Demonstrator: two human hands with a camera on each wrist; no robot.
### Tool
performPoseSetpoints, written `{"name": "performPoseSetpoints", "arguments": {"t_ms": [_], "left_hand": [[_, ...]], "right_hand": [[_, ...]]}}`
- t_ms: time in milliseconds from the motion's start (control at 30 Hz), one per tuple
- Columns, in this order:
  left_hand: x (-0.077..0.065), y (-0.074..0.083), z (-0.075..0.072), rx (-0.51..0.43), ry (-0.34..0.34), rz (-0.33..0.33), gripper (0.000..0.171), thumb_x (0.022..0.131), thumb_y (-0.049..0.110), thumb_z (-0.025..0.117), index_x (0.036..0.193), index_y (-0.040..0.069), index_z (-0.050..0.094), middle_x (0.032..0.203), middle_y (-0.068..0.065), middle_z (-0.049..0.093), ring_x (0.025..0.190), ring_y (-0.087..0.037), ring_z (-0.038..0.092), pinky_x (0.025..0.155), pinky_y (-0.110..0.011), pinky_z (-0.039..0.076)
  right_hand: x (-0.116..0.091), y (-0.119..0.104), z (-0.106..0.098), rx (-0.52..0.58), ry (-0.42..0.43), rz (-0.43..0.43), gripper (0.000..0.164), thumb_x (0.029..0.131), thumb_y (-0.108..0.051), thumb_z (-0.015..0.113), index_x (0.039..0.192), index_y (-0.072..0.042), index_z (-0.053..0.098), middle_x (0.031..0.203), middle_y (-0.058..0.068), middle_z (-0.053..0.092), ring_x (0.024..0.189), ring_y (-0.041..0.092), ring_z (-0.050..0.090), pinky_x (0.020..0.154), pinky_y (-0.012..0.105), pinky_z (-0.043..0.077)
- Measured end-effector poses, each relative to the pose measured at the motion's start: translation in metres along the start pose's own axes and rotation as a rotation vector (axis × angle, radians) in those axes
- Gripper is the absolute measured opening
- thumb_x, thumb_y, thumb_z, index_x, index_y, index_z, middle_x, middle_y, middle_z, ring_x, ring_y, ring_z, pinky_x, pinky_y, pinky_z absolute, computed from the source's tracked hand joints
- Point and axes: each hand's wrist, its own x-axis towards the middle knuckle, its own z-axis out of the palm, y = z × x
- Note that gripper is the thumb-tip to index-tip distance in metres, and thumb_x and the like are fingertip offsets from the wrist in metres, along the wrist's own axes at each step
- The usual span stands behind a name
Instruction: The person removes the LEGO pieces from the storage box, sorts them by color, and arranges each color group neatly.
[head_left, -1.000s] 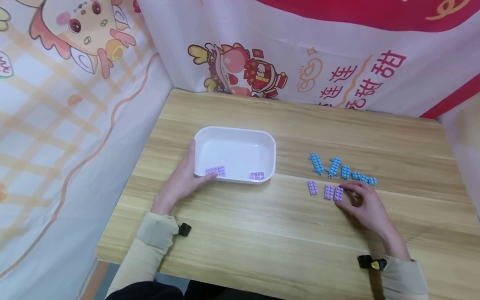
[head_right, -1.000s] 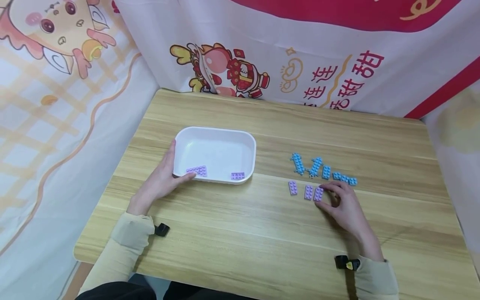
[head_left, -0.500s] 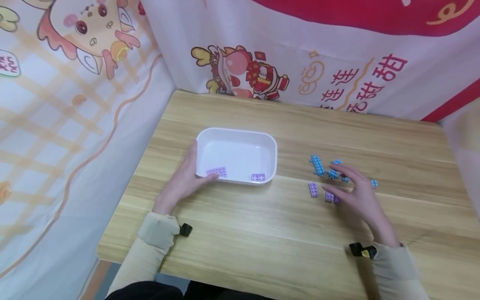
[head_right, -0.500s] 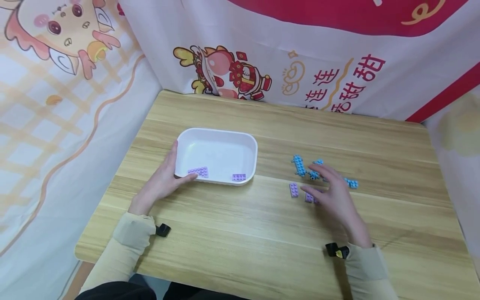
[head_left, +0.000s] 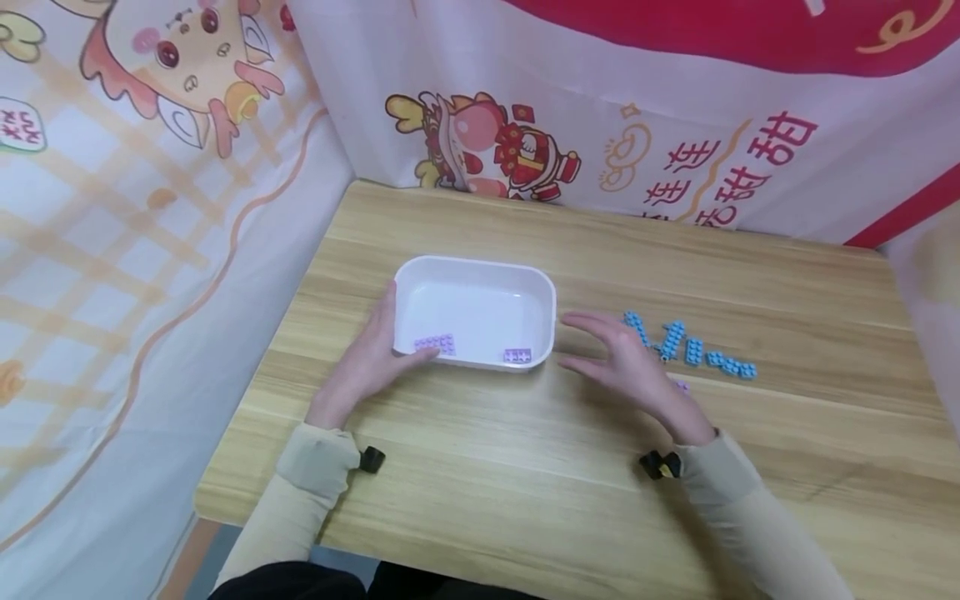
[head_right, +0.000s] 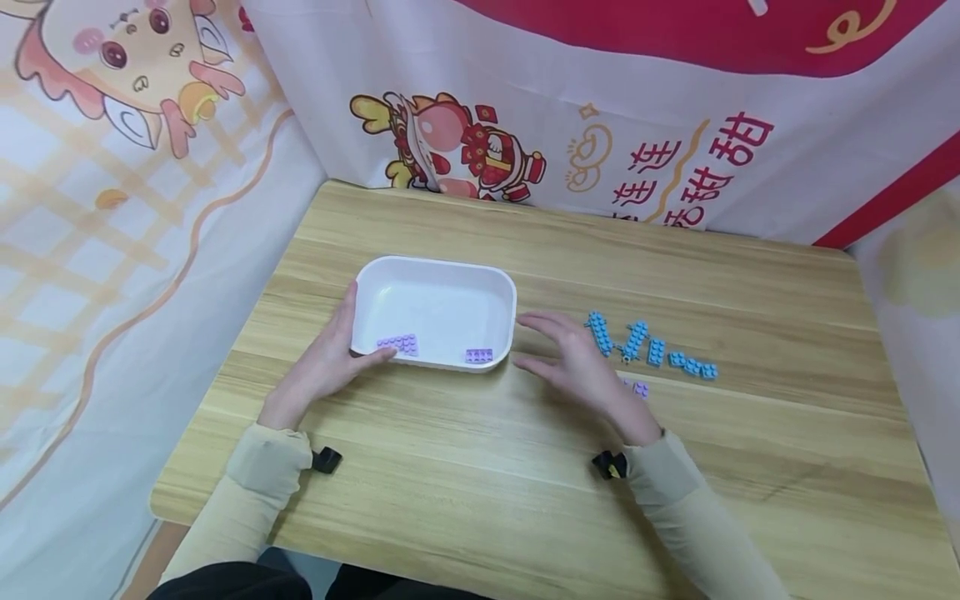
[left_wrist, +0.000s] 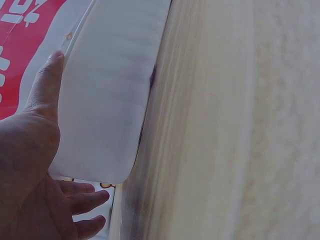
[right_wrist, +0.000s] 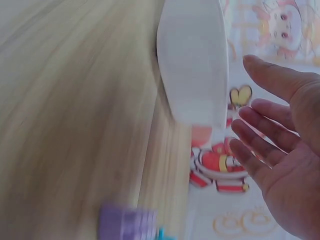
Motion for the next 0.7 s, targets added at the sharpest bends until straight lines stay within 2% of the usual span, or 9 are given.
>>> {"name": "performPoseSetpoints", "arguments": {"t_ms": [300,467,700], "left_hand": [[-0.001,0.001,0.000,-0.005,-0.007,0.000,0.140,0.090,0.071,0.080,0.176,0.019,-0.018,0.187,-0.006,-0.007,0.174,-0.040,0.010,0.142,-0.062,0.015],[-0.002,0.001,-0.001,-0.013,-0.002,-0.010,0.140,0.089,0.071,0.080,0.176,0.023,-0.019,0.187,-0.006,-0.006,0.174,-0.039,0.010,0.142,-0.061,0.016],[-0.001,0.000,-0.001,-0.014,-0.001,-0.008,0.141,0.088,0.072,0.080,0.177,0.021,-0.016,0.188,-0.006,-0.004,0.173,-0.039,0.011,0.142,-0.061,0.017]], "right_hand": [[0.033,-0.016,0.019,-0.014,-0.070,-0.030,0.058,0.091,-0.015,0.091,0.144,-0.003,0.070,0.150,0.021,0.069,0.143,0.041,0.064,0.124,0.059,0.052],[0.041,-0.018,0.025,-0.018,-0.073,-0.030,0.062,0.089,-0.014,0.092,0.145,-0.001,0.069,0.150,0.022,0.069,0.143,0.042,0.063,0.125,0.059,0.051],[0.046,-0.017,0.031,-0.032,-0.068,-0.050,0.065,0.086,-0.017,0.094,0.143,0.000,0.069,0.147,0.022,0.071,0.139,0.041,0.065,0.124,0.059,0.051]]}}
